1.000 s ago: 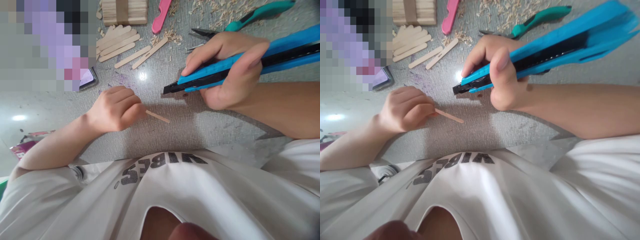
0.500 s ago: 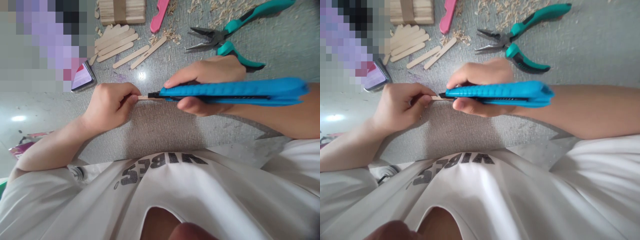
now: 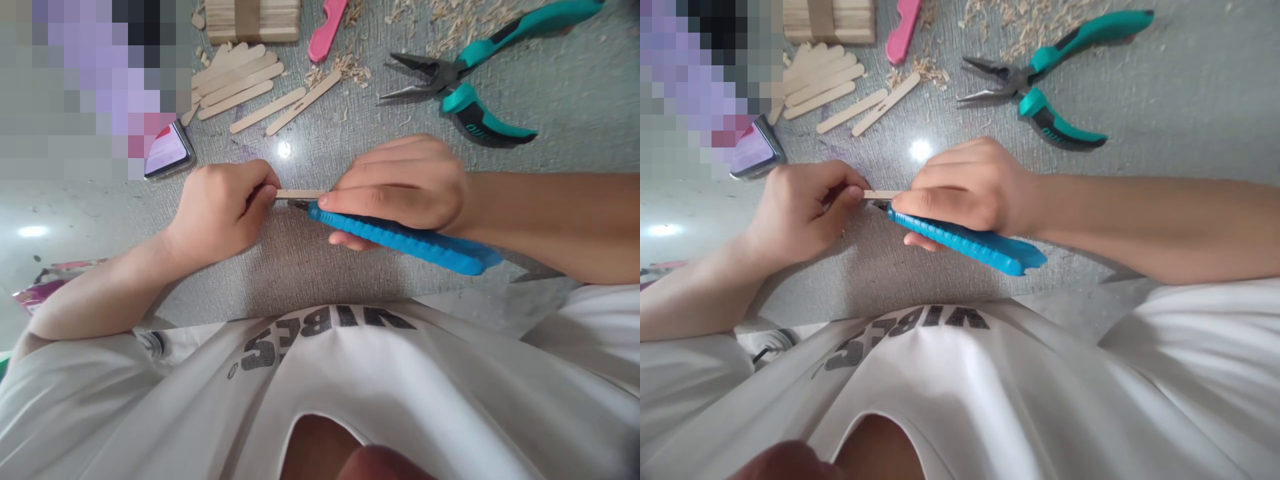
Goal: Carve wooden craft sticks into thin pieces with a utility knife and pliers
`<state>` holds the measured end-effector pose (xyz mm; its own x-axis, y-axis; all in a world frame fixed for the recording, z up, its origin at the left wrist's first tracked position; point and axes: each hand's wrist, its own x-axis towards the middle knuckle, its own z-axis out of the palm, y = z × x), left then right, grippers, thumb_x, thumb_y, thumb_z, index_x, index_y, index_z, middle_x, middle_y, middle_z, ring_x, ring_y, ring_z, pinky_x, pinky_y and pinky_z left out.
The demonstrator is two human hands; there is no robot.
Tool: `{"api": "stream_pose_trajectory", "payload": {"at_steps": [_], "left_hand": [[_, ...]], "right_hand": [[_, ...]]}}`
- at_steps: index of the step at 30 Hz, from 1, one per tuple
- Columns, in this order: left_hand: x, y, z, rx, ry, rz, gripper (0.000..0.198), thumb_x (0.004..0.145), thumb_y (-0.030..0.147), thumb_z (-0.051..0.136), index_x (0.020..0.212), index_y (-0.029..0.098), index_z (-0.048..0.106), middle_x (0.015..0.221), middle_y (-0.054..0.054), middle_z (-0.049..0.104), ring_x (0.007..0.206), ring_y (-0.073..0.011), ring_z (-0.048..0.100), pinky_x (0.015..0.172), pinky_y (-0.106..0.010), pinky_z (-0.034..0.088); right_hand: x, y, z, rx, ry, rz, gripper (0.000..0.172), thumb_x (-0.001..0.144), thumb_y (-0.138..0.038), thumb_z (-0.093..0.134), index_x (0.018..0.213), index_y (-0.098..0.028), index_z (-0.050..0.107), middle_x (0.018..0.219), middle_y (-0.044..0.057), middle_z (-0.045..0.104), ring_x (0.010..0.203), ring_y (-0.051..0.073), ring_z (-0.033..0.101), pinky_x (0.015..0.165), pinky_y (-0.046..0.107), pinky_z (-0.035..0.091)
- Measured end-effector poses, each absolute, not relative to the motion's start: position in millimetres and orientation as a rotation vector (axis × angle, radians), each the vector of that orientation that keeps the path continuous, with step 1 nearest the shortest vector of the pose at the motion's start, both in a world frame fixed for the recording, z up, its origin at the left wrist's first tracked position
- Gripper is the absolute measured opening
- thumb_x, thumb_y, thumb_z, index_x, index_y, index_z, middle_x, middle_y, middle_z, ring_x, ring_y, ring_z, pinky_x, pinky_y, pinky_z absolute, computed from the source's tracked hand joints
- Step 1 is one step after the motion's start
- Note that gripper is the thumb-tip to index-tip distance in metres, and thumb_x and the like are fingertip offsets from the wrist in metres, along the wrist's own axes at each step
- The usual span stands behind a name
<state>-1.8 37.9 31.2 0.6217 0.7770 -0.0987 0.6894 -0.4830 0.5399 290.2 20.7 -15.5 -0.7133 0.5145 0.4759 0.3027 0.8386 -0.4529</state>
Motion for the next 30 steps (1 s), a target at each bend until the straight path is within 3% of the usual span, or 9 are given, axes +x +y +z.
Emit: {"api": "stream_pose_trajectory", "payload": {"at_steps": [10,22,30], "left_hand": [[-6,37,25,2.398,1.132,0.109,0.018,0.102,0.029,0.052,0.093,0.025,0.067,0.071,-0.002,0.065,0.061,-0.0190,0.054,0.059,-0.038,0.035],[-6,36,25,2.455,1.132,0.131,0.020,0.100,0.030,0.051,0.091,0.025,0.068,0.071,-0.003,0.068,0.061,-0.0199,0.057,0.058,-0.037,0.035],[1,36,34,2.355,1.222,-0.051,0.027,0.098,0.032,0.046,0.093,0.024,0.072,0.076,-0.006,0.069,0.067,-0.0214,0.056,0.063,-0.037,0.035]], "right_hand": [[288,23,-18,-0.555,-2.326,0.565,0.036,0.106,-0.062,0.069,0.130,-0.037,0.079,0.097,-0.001,0.079,0.087,0.019,0.077,0.078,0.034,0.061],[289,22,-21,-0.542,-2.384,0.457,0.032,0.107,-0.054,0.070,0.134,-0.037,0.077,0.098,-0.002,0.079,0.083,0.017,0.075,0.074,0.031,0.060],[292,19,-17,-0.523,-2.496,0.373,0.037,0.113,-0.049,0.062,0.142,-0.028,0.072,0.103,0.001,0.079,0.089,0.016,0.075,0.079,0.031,0.060]]}}
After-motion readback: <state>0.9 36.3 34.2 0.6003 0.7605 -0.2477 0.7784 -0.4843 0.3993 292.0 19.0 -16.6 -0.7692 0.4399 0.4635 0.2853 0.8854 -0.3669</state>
